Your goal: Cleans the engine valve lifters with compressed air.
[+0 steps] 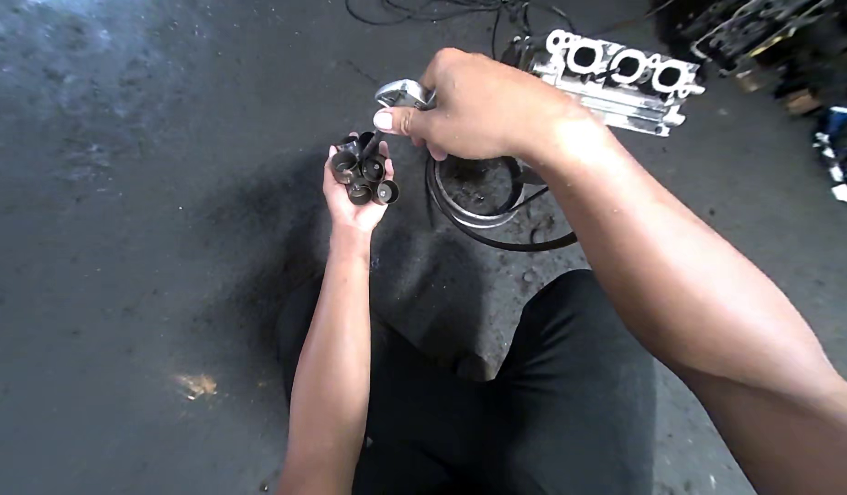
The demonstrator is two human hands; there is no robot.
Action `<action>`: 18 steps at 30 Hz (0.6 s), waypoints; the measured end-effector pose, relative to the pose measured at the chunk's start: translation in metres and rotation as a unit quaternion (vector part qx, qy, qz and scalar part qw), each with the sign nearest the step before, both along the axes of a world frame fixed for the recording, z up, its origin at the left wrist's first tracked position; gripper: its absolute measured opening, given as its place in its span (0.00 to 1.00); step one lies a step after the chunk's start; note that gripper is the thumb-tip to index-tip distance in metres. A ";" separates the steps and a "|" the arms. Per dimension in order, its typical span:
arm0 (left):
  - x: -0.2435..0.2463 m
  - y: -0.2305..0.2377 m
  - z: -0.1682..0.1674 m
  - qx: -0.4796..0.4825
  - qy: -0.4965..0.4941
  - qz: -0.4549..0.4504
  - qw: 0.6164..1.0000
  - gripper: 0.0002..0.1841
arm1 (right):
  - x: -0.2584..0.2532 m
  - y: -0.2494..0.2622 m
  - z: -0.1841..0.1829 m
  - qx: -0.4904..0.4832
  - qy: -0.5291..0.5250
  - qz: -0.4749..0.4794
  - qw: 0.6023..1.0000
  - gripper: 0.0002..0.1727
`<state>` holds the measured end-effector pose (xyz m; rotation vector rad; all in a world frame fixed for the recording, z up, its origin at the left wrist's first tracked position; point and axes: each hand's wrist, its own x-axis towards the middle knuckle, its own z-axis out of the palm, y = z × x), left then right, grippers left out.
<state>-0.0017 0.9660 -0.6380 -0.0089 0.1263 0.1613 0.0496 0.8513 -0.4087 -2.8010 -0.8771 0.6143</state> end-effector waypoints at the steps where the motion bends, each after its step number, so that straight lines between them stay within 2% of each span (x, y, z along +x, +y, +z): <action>1: 0.000 0.000 0.000 0.006 0.000 0.000 1.000 0.31 | -0.001 0.000 -0.001 0.000 -0.004 -0.002 1.000 0.31; 18: -0.004 0.004 0.004 -0.007 -0.028 0.012 1.000 0.33 | -0.003 -0.004 0.005 -0.005 -0.024 -0.005 1.000 0.34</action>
